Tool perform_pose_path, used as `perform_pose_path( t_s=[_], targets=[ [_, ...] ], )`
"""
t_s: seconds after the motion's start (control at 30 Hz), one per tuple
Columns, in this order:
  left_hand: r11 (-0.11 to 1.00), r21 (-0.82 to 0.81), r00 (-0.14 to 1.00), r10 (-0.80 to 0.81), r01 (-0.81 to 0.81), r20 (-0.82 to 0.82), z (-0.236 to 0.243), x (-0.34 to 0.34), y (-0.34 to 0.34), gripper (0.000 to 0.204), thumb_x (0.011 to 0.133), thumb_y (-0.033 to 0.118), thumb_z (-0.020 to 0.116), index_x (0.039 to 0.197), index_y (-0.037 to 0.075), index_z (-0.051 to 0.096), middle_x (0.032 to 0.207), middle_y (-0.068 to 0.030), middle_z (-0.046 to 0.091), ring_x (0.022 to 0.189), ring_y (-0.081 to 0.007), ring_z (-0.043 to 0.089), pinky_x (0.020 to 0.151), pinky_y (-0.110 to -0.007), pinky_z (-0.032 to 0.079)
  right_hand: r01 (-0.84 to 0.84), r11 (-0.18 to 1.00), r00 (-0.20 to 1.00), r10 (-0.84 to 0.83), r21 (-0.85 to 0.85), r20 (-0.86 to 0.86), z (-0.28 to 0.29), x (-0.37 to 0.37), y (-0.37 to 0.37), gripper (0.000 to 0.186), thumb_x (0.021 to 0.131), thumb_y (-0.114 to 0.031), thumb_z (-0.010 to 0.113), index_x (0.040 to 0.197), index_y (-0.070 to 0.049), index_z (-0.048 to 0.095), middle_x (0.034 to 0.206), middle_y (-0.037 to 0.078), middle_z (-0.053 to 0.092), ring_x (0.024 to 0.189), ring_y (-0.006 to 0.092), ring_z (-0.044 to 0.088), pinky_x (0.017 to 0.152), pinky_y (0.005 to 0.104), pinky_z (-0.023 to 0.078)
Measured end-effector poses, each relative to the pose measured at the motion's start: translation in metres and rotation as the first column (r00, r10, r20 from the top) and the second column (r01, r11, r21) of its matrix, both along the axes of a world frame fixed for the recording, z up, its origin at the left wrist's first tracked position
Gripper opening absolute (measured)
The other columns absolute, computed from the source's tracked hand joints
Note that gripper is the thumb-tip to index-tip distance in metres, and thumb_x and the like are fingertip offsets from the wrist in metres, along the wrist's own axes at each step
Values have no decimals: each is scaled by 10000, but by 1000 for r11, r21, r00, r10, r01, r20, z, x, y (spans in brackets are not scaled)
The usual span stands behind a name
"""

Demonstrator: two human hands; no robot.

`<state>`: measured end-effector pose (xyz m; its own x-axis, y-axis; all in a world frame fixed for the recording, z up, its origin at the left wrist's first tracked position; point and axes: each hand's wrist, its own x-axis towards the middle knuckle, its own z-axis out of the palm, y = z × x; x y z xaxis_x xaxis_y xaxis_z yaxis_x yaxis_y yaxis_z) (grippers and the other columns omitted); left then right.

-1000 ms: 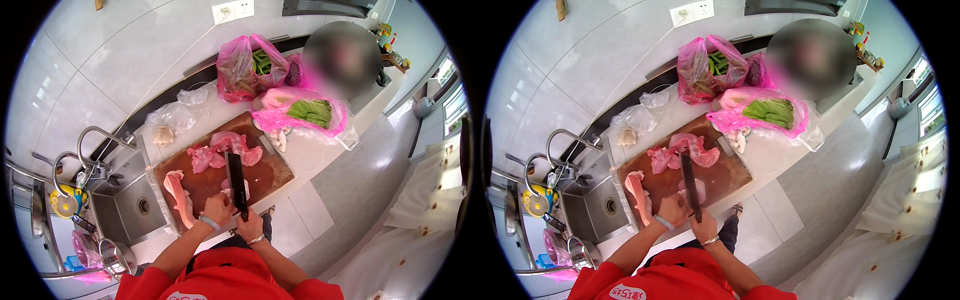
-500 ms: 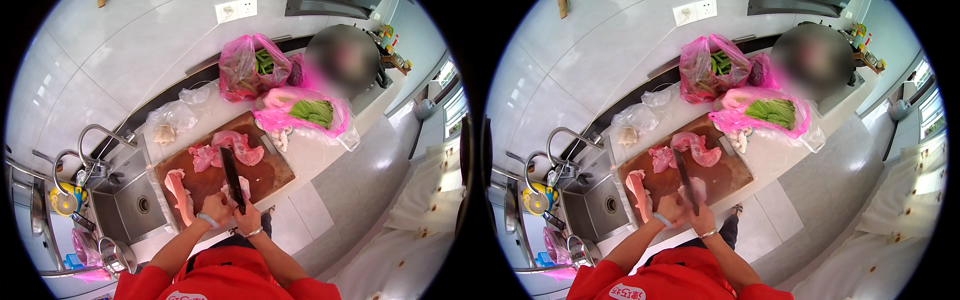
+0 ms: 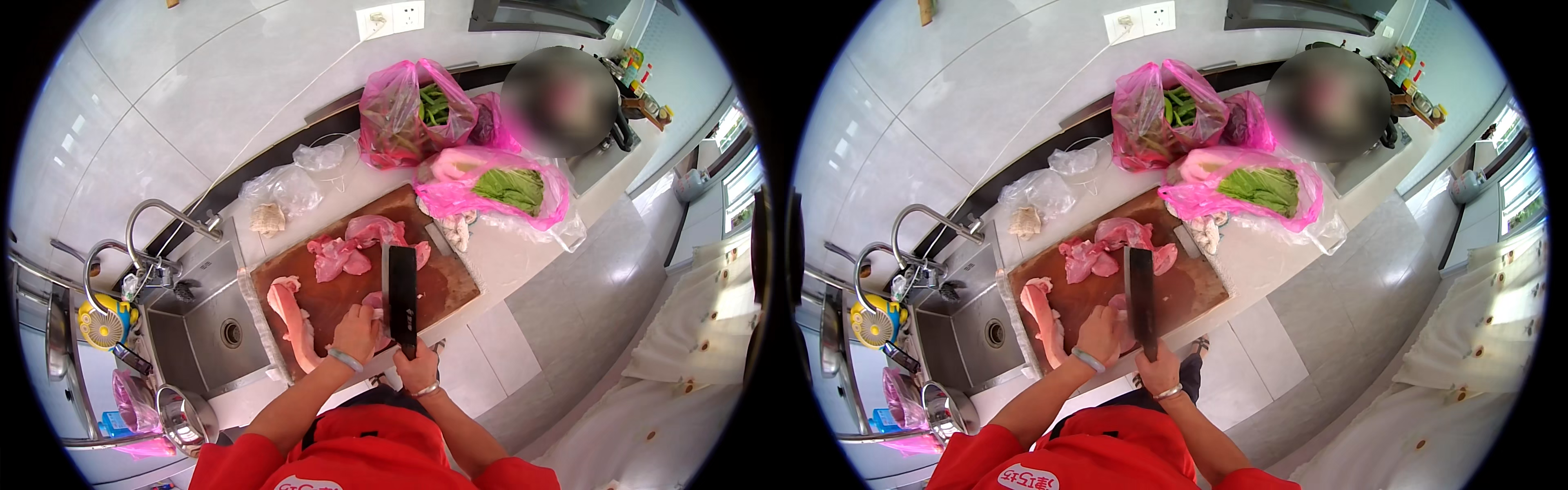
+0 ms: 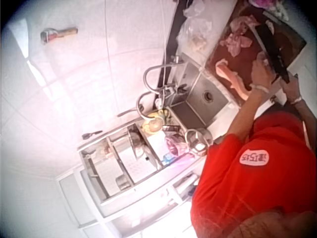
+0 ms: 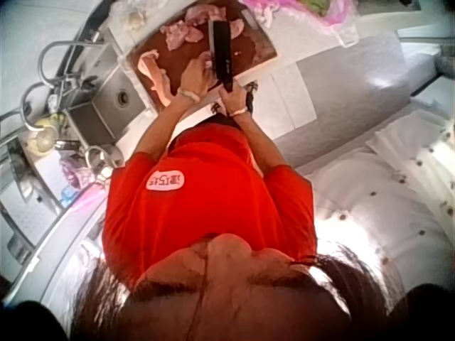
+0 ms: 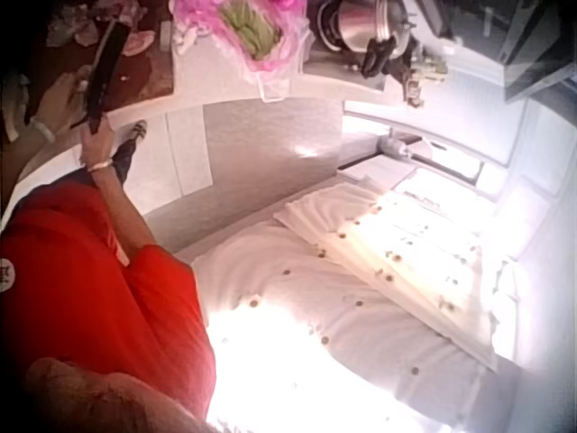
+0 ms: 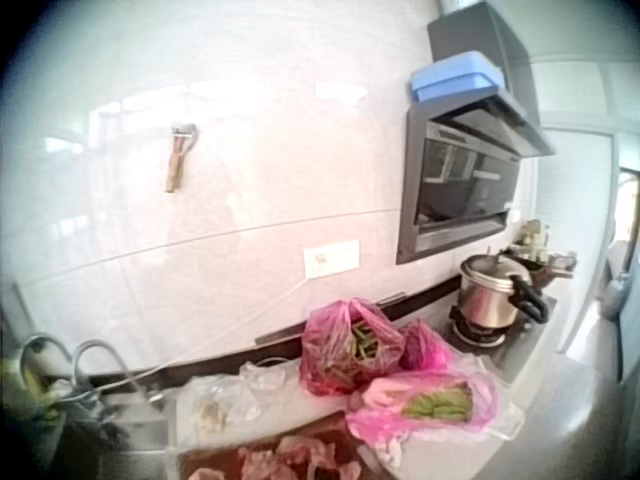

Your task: The person uses a cleaver to cut a long strip of raw pork belly into smaller pieces on a wooden cutting board. The person holds the meat with their left hand and chops with their right hand, separating the strip into individual chunks.

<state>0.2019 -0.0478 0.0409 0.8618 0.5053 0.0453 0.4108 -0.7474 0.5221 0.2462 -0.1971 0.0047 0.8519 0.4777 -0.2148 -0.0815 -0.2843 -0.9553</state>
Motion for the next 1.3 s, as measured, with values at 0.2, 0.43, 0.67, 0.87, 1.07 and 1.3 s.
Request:
perform_pose_path(
  t_s=[0.2, 0.43, 0.67, 0.87, 1.07, 1.3],
  targets=[
    [998, -54, 996, 28, -33, -81, 2, 6, 3, 187, 841, 172, 529, 921, 5, 549, 869, -223, 583, 777, -430, 579, 676, -504, 471, -7, 1000, 1000, 7, -20, 20, 0, 0, -3, 254, 754, -154, 588, 990, -68, 629, 732, 200, 624, 702, 399, 622, 600, 435, 497],
    [989, -136, 995, 43, -55, -90, -5, 1, 8, 208, 863, 191, 494, 928, 0, 543, 930, -232, 589, 791, -429, 596, 702, -512, 482, -79, 994, 986, 88, -70, 139, 25, 7, 7, 231, 763, -174, 601, 968, -70, 617, 746, 210, 623, 711, 418, 613, 614, 466, 488],
    [992, -124, 980, -13, -12, -197, -8, -4, 7, 240, 859, 199, 489, 964, -4, 561, 906, -251, 587, 835, -431, 586, 736, -510, 478, -114, 990, 982, 125, -87, 141, 18, 12, 21, 240, 784, -232, 622, 950, -61, 606, 743, 216, 624, 728, 434, 603, 615, 490, 479],
    [988, -153, 988, -16, -8, -152, -21, -14, 8, 210, 839, 173, 517, 923, -18, 546, 938, -248, 588, 839, -449, 588, 732, -523, 473, -102, 994, 967, 108, -40, 229, 2, 21, 46, 272, 755, -227, 685, 933, -28, 634, 644, 173, 607, 611, 344, 627, 565, 390, 491],
    [955, -263, 988, 152, -140, 28, -23, -24, 15, 167, 828, 123, 493, 846, -28, 562, 872, -262, 597, 832, -437, 581, 743, -498, 464, -128, 988, 983, 114, 89, 140, 21, 38, 51, 250, 766, -191, 673, 944, -20, 632, 655, 132, 614, 588, 254, 602, 548, 358, 480],
    [924, -330, 975, 220, -196, 39, -18, -19, 18, 163, 827, 114, 482, 818, -31, 557, 834, -271, 590, 822, -447, 566, 734, -493, 458, -212, 973, 976, 205, 92, 77, 12, 34, 25, 213, 775, -158, 661, 932, -17, 628, 615, 78, 580, 550, 190, 561, 490, 323, 447]
  ],
)
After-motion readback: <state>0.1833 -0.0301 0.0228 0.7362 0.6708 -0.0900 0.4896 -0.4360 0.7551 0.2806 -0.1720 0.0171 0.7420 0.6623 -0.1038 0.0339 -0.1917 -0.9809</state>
